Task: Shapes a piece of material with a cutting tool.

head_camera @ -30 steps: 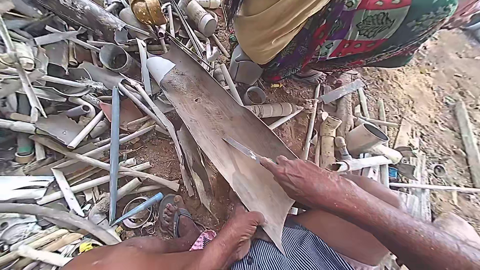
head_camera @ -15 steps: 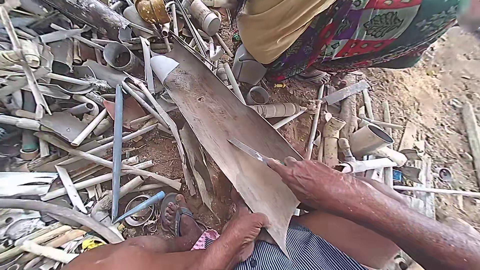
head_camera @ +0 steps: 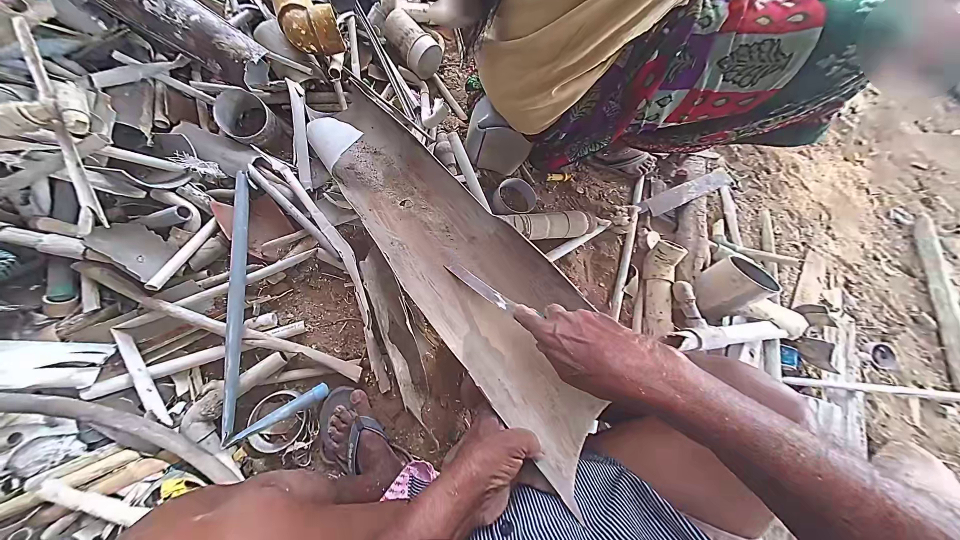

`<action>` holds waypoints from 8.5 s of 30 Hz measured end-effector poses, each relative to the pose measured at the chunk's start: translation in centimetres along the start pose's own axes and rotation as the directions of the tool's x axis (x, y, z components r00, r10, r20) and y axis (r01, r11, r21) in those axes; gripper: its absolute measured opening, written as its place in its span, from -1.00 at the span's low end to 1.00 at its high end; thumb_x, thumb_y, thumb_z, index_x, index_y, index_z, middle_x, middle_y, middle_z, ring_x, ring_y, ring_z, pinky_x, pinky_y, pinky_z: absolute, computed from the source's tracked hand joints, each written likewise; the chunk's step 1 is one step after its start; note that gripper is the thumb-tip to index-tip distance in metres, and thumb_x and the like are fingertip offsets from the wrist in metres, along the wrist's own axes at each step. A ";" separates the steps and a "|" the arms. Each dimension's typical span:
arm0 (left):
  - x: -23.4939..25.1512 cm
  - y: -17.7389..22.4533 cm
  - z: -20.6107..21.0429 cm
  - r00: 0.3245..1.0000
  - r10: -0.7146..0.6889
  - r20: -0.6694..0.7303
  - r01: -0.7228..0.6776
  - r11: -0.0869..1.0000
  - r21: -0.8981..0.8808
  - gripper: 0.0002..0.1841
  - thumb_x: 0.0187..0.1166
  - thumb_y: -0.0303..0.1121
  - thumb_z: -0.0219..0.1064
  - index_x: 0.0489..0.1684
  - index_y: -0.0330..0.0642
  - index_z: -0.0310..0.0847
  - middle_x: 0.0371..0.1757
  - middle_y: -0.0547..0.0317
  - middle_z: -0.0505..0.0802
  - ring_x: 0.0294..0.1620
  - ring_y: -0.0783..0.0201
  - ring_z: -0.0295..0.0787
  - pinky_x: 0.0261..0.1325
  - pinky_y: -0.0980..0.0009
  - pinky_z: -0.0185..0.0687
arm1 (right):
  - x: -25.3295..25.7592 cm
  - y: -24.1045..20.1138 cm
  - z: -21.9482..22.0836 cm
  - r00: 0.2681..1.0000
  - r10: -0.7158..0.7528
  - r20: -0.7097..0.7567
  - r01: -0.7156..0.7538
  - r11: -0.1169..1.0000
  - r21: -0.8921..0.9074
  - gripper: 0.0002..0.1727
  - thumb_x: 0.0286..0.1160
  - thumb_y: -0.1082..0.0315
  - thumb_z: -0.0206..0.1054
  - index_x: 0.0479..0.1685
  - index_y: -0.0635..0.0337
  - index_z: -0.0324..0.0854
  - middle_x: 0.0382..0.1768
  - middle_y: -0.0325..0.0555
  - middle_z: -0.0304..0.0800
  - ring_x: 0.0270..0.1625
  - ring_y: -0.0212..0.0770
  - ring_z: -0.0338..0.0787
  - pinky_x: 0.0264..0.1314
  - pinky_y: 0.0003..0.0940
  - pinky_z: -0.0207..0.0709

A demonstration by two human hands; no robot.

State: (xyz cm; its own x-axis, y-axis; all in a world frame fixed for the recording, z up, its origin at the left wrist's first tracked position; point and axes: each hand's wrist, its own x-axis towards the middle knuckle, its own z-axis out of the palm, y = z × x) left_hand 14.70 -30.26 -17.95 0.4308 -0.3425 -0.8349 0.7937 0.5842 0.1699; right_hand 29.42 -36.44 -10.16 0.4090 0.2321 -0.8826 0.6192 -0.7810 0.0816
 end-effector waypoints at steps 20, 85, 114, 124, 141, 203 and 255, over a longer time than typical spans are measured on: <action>-0.4 -0.1 0.1 0.999 0.034 0.011 -0.034 0.999 0.002 -0.52 0.39 -0.85 0.20 0.27 -0.36 0.27 -0.21 -0.01 0.72 -0.42 0.24 0.79 -0.39 0.36 0.80 | 2.4 -0.7 -1.4 0.994 0.089 -0.069 -0.087 0.996 0.037 -0.55 0.85 0.39 -0.07 0.62 0.36 0.24 0.25 0.42 0.62 0.36 0.38 0.67 0.32 0.24 0.52; -0.1 0.0 -0.3 0.995 -0.092 -0.029 0.090 0.994 -0.065 -0.74 0.42 -0.88 0.16 -0.22 -0.29 0.45 -0.44 0.07 0.82 -0.50 0.26 0.82 -0.37 0.36 0.83 | -0.9 1.1 2.0 0.953 -0.301 0.028 0.293 0.943 0.156 -0.38 0.81 0.42 0.04 0.86 0.14 0.09 0.24 0.43 0.63 0.25 0.40 0.70 0.25 0.23 0.53; 0.6 0.1 -0.3 0.993 -0.116 -0.024 0.114 0.992 -0.047 -0.73 0.42 -0.87 0.19 -0.18 -0.29 0.42 -0.41 0.06 0.78 -0.51 0.25 0.79 -0.39 0.36 0.81 | 3.7 1.5 -0.6 0.914 -0.402 -0.057 0.382 0.803 0.457 -0.43 0.89 0.31 -0.01 0.86 -0.01 0.15 0.04 0.16 0.68 -0.16 -0.06 0.63 -0.11 -0.12 0.49; 0.7 0.2 0.0 0.985 -0.164 -0.054 0.163 0.986 -0.025 -0.78 0.45 -0.84 0.20 -0.22 -0.30 0.43 -0.44 0.05 0.76 -0.53 0.25 0.78 -0.40 0.36 0.82 | 13.0 -5.0 -6.4 0.945 -0.308 -0.107 0.312 0.758 0.573 -0.55 0.85 0.30 0.05 0.66 0.06 0.32 -0.50 -0.11 0.35 -0.68 -0.28 0.26 -0.64 -0.37 0.19; 0.5 -0.2 -0.3 0.992 -0.123 -0.019 0.123 0.992 -0.010 -0.72 0.44 -0.86 0.18 -0.10 -0.29 0.41 -0.36 0.05 0.78 -0.50 0.24 0.80 -0.40 0.35 0.82 | 1.5 3.8 3.9 0.877 -0.448 -0.176 0.474 0.742 0.473 -0.42 0.82 0.41 0.08 0.82 0.14 0.22 0.39 0.28 0.67 0.37 0.12 0.71 0.45 -0.01 0.46; -0.2 0.3 -1.1 0.993 -0.120 -0.001 0.120 0.992 0.025 -0.74 0.43 -0.85 0.23 -0.16 -0.29 0.44 -0.38 0.08 0.79 -0.47 0.27 0.82 -0.38 0.38 0.82 | 7.3 -0.6 2.2 0.923 -0.337 -0.185 0.359 0.581 0.730 -0.48 0.89 0.21 0.00 0.79 -0.04 0.24 -0.55 -0.19 0.39 -0.71 -0.38 0.29 -0.62 -0.46 0.25; -0.4 0.2 -2.3 0.987 -0.152 0.054 0.148 0.986 0.070 -0.73 0.45 -0.81 0.23 -0.05 -0.29 0.44 -0.32 0.14 0.73 -0.42 0.36 0.75 -0.33 0.45 0.78 | 16.2 -7.8 -7.3 0.955 -0.176 -0.241 0.267 0.861 0.432 -0.66 0.80 0.33 0.06 0.42 0.17 0.48 -0.23 0.10 0.58 -0.33 -0.01 0.59 -0.32 -0.04 0.45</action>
State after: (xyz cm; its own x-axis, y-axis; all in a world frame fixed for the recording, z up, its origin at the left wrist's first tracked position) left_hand 13.73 -28.28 -18.76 0.3276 -0.4668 -0.8214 0.8771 0.4736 0.0806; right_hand 36.06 -22.34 -21.72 0.4429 0.4983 -0.7453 0.3531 -0.8611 -0.3659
